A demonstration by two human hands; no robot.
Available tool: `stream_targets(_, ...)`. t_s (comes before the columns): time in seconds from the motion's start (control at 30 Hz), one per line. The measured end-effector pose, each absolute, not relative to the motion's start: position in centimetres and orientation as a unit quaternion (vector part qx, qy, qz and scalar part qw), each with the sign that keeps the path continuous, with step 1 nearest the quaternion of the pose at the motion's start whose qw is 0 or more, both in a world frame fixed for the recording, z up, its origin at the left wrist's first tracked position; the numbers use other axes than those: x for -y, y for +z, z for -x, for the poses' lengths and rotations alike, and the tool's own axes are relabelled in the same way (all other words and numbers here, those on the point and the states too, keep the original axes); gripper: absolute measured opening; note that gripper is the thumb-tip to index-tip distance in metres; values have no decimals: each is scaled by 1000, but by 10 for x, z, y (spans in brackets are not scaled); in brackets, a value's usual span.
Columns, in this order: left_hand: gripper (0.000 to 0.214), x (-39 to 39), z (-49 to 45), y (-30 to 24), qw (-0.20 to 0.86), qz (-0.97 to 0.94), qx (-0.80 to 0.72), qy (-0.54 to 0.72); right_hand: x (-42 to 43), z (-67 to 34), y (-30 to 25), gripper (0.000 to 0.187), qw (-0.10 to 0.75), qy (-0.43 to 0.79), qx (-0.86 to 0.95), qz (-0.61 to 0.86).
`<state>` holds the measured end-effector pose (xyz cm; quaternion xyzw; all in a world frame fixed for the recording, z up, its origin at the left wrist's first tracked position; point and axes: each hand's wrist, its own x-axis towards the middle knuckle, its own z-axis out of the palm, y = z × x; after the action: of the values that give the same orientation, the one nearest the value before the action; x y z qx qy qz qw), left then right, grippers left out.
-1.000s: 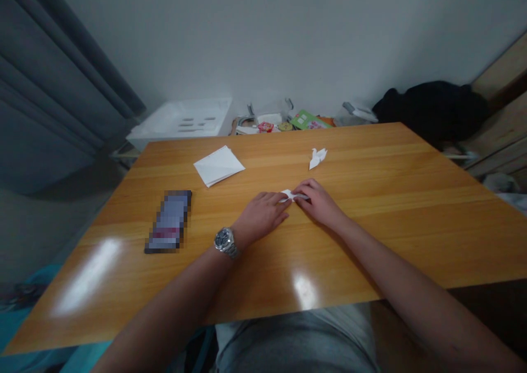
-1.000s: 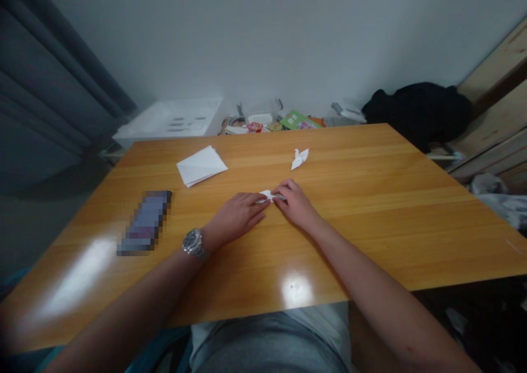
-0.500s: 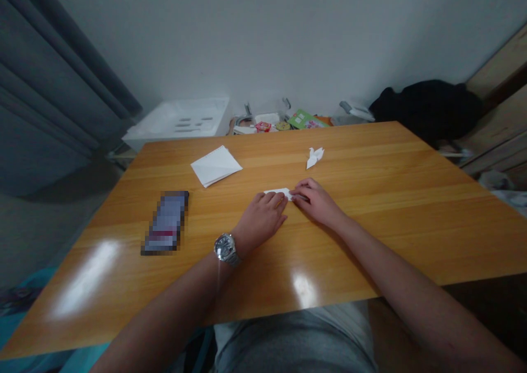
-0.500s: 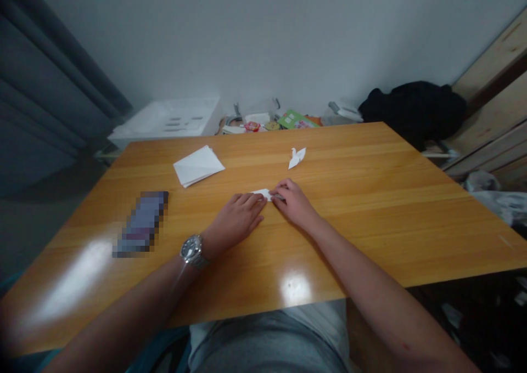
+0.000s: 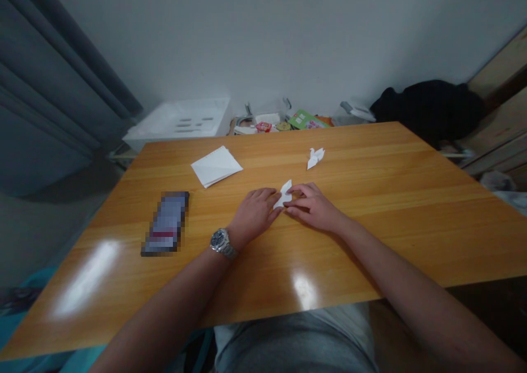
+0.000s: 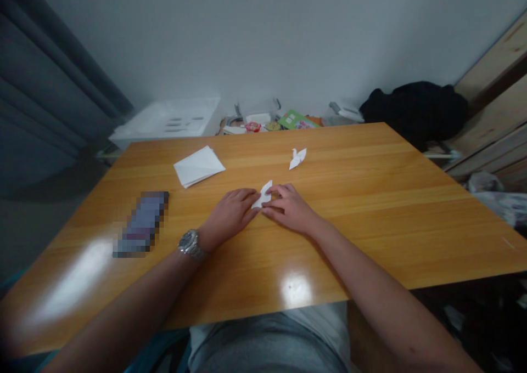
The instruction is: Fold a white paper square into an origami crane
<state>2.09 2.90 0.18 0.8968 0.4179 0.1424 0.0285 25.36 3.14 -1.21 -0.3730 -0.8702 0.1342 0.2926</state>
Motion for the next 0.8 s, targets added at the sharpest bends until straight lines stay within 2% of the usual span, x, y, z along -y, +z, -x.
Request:
stream_targets(0.3, 39, -35, -14, 0, 29, -901, -411, 133, -41, -259, -13, 31, 276, 125, 884, 355)
stream_targets(0.47, 32, -36, -15, 6, 16, -906, -402, 129, -39, -258, -15, 35, 262, 145, 883, 361)
stream_targets(0.8, 25, -33, -23, 5, 22, -905, -395, 155, -36, -253, -9, 21, 258, 130, 883, 370)
